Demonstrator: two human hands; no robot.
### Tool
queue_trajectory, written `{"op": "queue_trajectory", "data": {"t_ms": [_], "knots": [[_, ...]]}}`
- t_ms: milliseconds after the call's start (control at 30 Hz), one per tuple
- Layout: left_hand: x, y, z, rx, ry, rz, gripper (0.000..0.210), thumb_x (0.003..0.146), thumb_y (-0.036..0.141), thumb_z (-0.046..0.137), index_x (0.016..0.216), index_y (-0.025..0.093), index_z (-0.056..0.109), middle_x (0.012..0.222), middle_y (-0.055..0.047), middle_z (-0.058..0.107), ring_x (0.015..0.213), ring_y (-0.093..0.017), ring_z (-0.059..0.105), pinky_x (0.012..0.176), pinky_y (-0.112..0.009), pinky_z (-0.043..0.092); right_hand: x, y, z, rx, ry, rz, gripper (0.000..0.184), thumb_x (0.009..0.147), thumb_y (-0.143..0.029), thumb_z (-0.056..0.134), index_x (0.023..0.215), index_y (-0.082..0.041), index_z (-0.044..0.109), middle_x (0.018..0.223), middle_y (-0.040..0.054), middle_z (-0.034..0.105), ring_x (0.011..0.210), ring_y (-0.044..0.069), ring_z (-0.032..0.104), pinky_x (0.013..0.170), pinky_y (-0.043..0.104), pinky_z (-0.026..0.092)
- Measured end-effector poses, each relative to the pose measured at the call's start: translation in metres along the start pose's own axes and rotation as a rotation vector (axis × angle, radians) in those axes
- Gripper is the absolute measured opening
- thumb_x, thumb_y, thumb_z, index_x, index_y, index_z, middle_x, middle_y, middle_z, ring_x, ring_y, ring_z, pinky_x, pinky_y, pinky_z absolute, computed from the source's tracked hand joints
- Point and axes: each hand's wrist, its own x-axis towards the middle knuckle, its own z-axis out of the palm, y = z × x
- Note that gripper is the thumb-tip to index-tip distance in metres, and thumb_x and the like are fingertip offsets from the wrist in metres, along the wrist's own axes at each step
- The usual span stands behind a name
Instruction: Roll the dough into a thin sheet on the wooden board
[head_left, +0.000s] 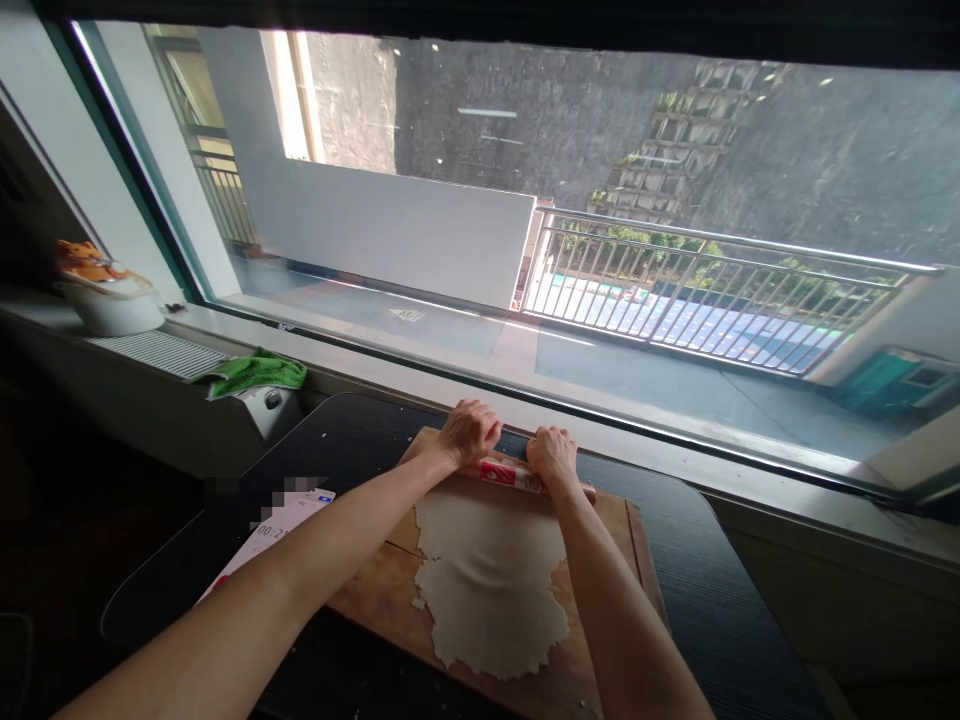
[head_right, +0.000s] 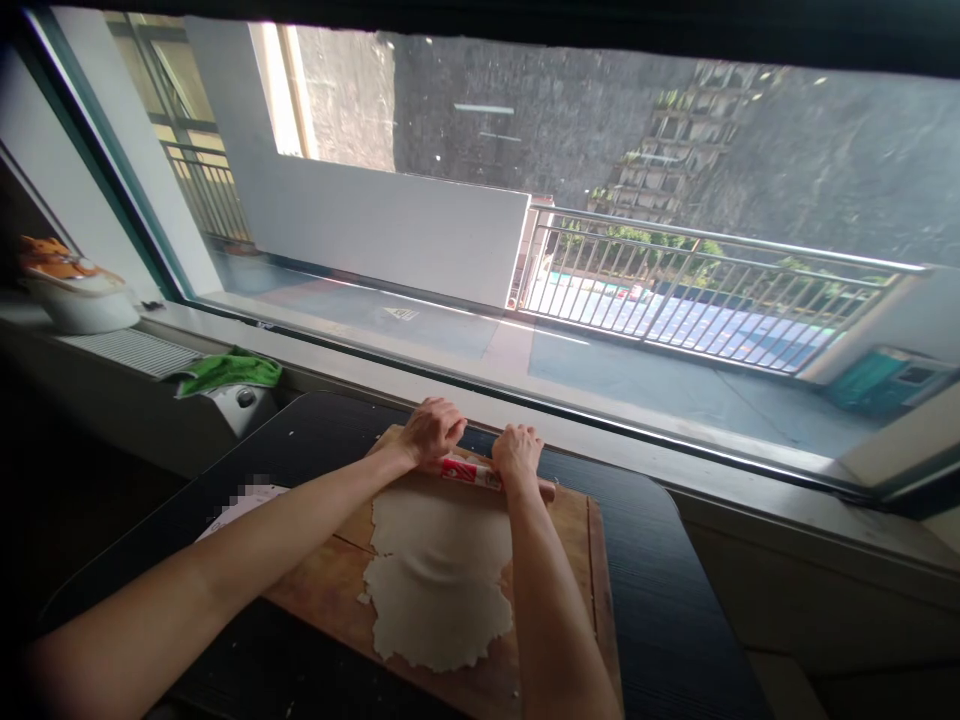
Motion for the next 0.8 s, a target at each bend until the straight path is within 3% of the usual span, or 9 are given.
{"op": "queue_trajectory", "data": {"t_ms": [133,200,300,367,467,600,700,800], "knots": [[-0.025,0.013,-0.004,0.018,-0.088,0.180,0.031,0.097,0.027,0.043,0.084,0.019,0.070,0.091,-0.010,0.071,0.091,-0.023,0.063,0.093,-0.036,0.044,-0.007,-0.001,-0.005,0.010,0.050,-0.011,0.040,0.096,-0.019,0.036,0.112,-0.011,0.072,0.115,0.0183,0.069,0.116,0.028,0.055,0.093,0.037,0.039],[-0.031,0.019,-0.002,0.045,-0.120,0.107,0.032,0.097,0.030,0.042,0.086,0.019,0.070,0.095,-0.010,0.071,0.095,-0.024,0.063,0.094,-0.037,0.044,-0.016,-0.001,-0.009,0.015,0.070,-0.005,0.040,0.097,-0.019,0.035,0.111,-0.011,0.072,0.115,0.0176,0.070,0.115,0.027,0.056,0.092,0.036,0.039],[-0.034,0.026,0.003,0.056,-0.153,-0.156,0.037,0.098,0.038,0.041,0.090,0.018,0.071,0.101,-0.012,0.071,0.101,-0.027,0.062,0.093,-0.040,0.046,-0.036,-0.002,-0.015,0.017,0.101,0.000,0.039,0.099,-0.021,0.034,0.111,-0.013,0.071,0.116,0.0163,0.069,0.115,0.026,0.055,0.093,0.034,0.038],[-0.034,0.030,0.004,0.041,-0.159,-0.242,0.037,0.098,0.042,0.042,0.100,0.019,0.070,0.110,-0.012,0.071,0.109,-0.028,0.060,0.096,-0.042,0.045,-0.054,-0.002,-0.017,0.015,0.120,-0.015,0.039,0.100,-0.024,0.034,0.111,-0.015,0.070,0.117,0.0143,0.069,0.115,0.024,0.055,0.095,0.032,0.037],[-0.038,0.034,0.000,0.019,-0.198,-0.258,0.037,0.097,0.043,0.043,0.112,0.019,0.067,0.120,-0.012,0.068,0.116,-0.029,0.058,0.103,-0.046,0.041,-0.085,0.001,-0.016,0.000,0.118,-0.067,0.040,0.102,-0.029,0.033,0.107,-0.018,0.072,0.114,0.0110,0.070,0.113,0.023,0.056,0.097,0.031,0.036],[-0.051,0.039,-0.007,0.007,-0.221,-0.238,0.036,0.099,0.041,0.041,0.105,0.019,0.069,0.118,-0.012,0.068,0.117,-0.031,0.058,0.105,-0.053,0.037,-0.114,0.009,-0.012,-0.012,0.105,-0.110,0.042,0.103,-0.039,0.033,0.113,-0.023,0.071,0.126,0.0083,0.067,0.125,0.024,0.050,0.103,0.036,0.033],[-0.055,0.040,-0.008,0.012,-0.172,-0.202,0.034,0.100,0.041,0.041,0.105,0.021,0.068,0.119,-0.011,0.068,0.119,-0.030,0.056,0.106,-0.053,0.035,-0.117,0.010,-0.011,-0.022,0.084,-0.119,0.042,0.103,-0.041,0.034,0.119,-0.024,0.068,0.136,0.0079,0.062,0.131,0.026,0.046,0.106,0.039,0.031],[-0.049,0.038,-0.003,0.029,-0.147,-0.224,0.034,0.100,0.039,0.041,0.098,0.021,0.070,0.113,-0.011,0.071,0.118,-0.031,0.056,0.107,-0.054,0.034,-0.106,0.008,-0.010,-0.040,0.103,-0.114,0.042,0.103,-0.039,0.033,0.113,-0.023,0.071,0.128,0.0083,0.067,0.126,0.026,0.051,0.103,0.038,0.034]]}}
